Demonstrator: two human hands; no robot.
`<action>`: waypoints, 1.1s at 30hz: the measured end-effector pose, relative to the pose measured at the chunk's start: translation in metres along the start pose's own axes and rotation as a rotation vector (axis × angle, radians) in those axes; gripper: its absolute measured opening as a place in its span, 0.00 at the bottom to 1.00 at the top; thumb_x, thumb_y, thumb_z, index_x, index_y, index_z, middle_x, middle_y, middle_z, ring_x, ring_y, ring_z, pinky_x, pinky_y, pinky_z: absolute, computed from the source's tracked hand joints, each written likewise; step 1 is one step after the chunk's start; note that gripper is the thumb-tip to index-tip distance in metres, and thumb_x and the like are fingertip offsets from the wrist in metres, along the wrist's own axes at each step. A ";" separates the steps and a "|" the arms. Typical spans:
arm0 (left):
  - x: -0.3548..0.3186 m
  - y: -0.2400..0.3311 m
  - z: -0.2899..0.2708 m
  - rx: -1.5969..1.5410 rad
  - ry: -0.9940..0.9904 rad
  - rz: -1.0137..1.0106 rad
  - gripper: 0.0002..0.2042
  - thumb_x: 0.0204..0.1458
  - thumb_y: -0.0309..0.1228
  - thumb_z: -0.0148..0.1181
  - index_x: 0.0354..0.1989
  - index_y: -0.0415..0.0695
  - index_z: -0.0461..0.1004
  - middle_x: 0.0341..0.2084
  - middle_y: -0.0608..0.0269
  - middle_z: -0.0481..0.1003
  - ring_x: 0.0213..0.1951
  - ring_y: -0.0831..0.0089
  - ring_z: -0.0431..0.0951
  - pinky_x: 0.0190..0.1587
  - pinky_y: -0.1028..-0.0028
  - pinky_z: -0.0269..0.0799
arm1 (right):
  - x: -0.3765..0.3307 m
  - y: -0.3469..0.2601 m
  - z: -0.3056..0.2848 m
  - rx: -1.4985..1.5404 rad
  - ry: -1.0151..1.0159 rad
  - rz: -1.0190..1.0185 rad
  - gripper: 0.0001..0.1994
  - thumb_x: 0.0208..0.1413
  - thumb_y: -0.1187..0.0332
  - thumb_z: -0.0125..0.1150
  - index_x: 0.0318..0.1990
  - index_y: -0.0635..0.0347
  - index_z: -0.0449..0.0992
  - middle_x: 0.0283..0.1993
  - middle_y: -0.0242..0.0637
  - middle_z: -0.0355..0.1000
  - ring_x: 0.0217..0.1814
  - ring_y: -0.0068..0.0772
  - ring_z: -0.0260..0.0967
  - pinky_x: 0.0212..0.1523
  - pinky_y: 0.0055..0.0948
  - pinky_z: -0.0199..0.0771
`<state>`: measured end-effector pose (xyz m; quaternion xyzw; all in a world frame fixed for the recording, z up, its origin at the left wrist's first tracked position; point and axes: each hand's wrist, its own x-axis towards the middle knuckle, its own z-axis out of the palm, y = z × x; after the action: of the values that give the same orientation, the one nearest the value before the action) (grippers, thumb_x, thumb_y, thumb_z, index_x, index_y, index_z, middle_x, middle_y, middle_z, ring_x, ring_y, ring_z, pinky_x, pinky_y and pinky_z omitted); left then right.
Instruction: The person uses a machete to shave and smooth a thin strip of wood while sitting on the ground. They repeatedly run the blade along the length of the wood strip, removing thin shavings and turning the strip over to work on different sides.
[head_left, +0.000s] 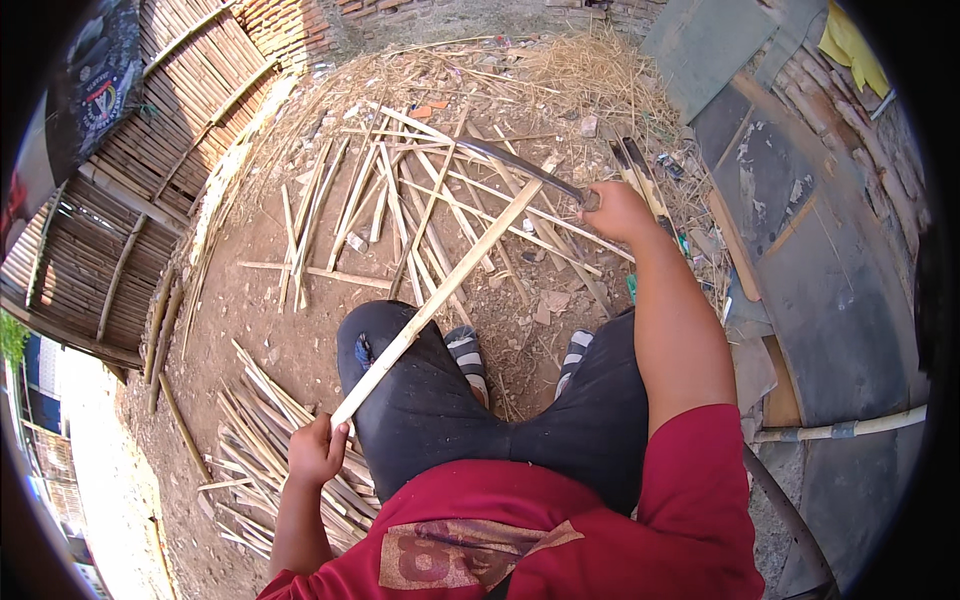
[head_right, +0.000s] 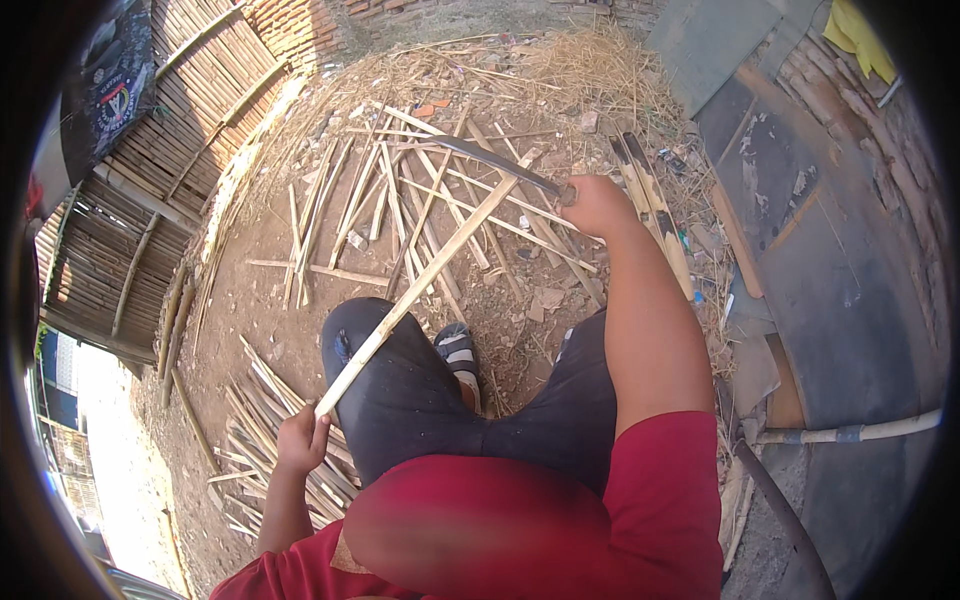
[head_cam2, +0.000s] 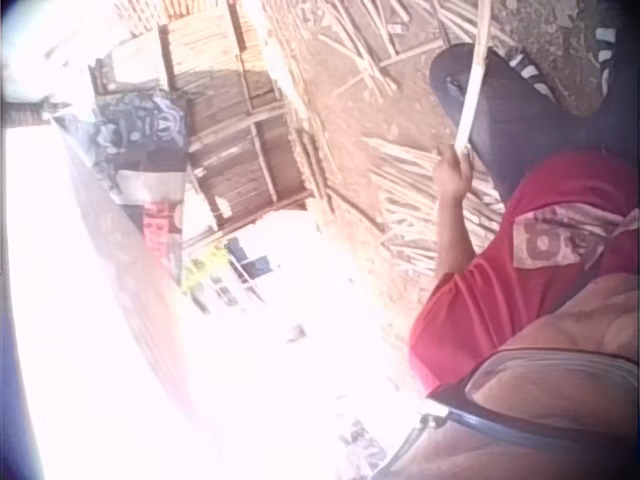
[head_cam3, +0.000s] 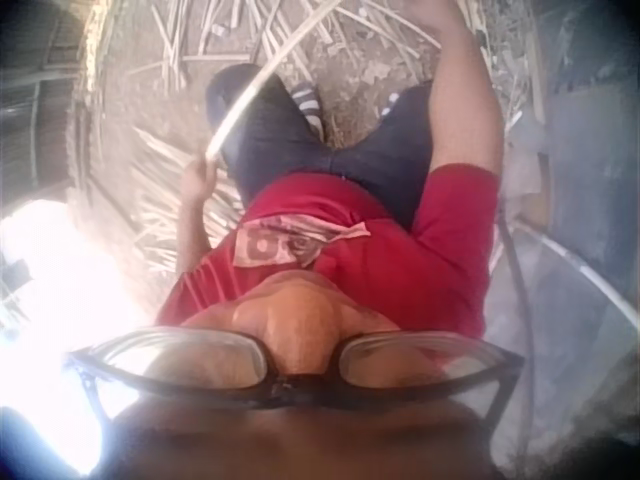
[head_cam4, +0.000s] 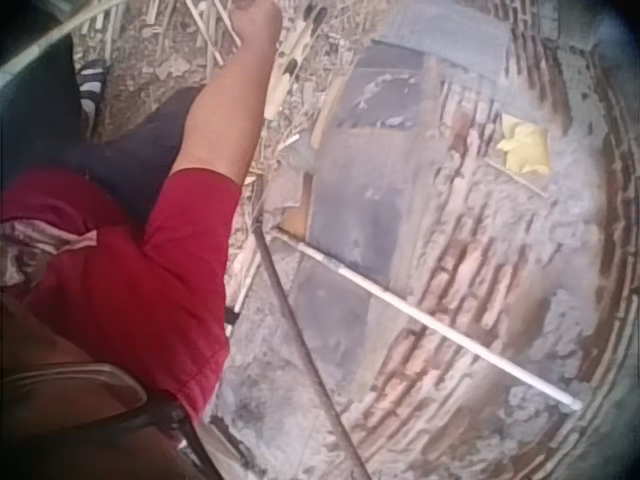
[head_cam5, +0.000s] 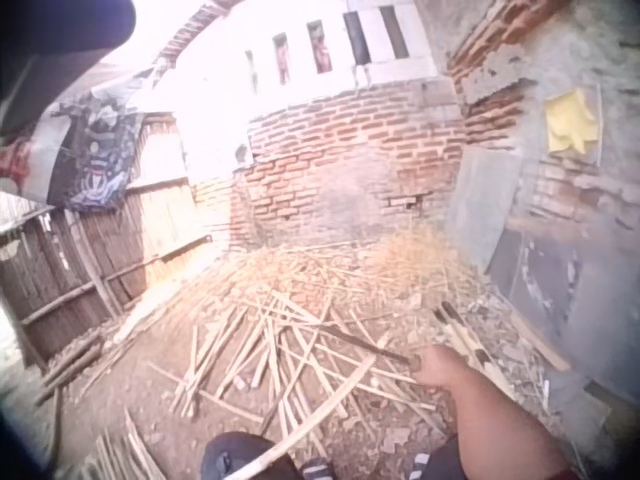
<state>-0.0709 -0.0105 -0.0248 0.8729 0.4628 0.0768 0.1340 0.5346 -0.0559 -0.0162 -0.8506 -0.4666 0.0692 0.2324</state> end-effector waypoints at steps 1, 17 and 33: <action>-0.002 -0.001 -0.003 -0.013 -0.012 0.002 0.18 0.63 0.41 0.58 0.27 0.40 0.68 0.16 0.46 0.71 0.22 0.45 0.75 0.27 0.52 0.68 | -0.001 -0.009 -0.002 0.022 -0.005 -0.026 0.26 0.50 0.58 0.73 0.57 0.55 0.80 0.49 0.50 0.80 0.51 0.51 0.79 0.53 0.44 0.78; -0.011 -0.013 0.003 -0.696 -0.404 -0.348 0.19 0.69 0.46 0.54 0.40 0.39 0.74 0.23 0.69 0.72 0.25 0.78 0.71 0.30 0.73 0.68 | -0.029 -0.074 -0.022 -0.056 -0.111 -0.306 0.18 0.51 0.59 0.71 0.49 0.50 0.82 0.41 0.46 0.81 0.46 0.53 0.79 0.46 0.49 0.78; -0.021 0.041 -0.009 -0.269 -0.136 -0.243 0.26 0.73 0.47 0.41 0.38 0.34 0.76 0.26 0.45 0.78 0.32 0.54 0.80 0.40 0.60 0.72 | -0.037 -0.096 -0.009 -0.087 -0.278 -0.396 0.24 0.49 0.50 0.74 0.50 0.53 0.83 0.40 0.49 0.80 0.45 0.53 0.79 0.48 0.47 0.78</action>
<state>-0.0529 -0.0483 -0.0041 0.7880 0.5401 0.0621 0.2890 0.4442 -0.0455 0.0320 -0.7340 -0.6544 0.1185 0.1380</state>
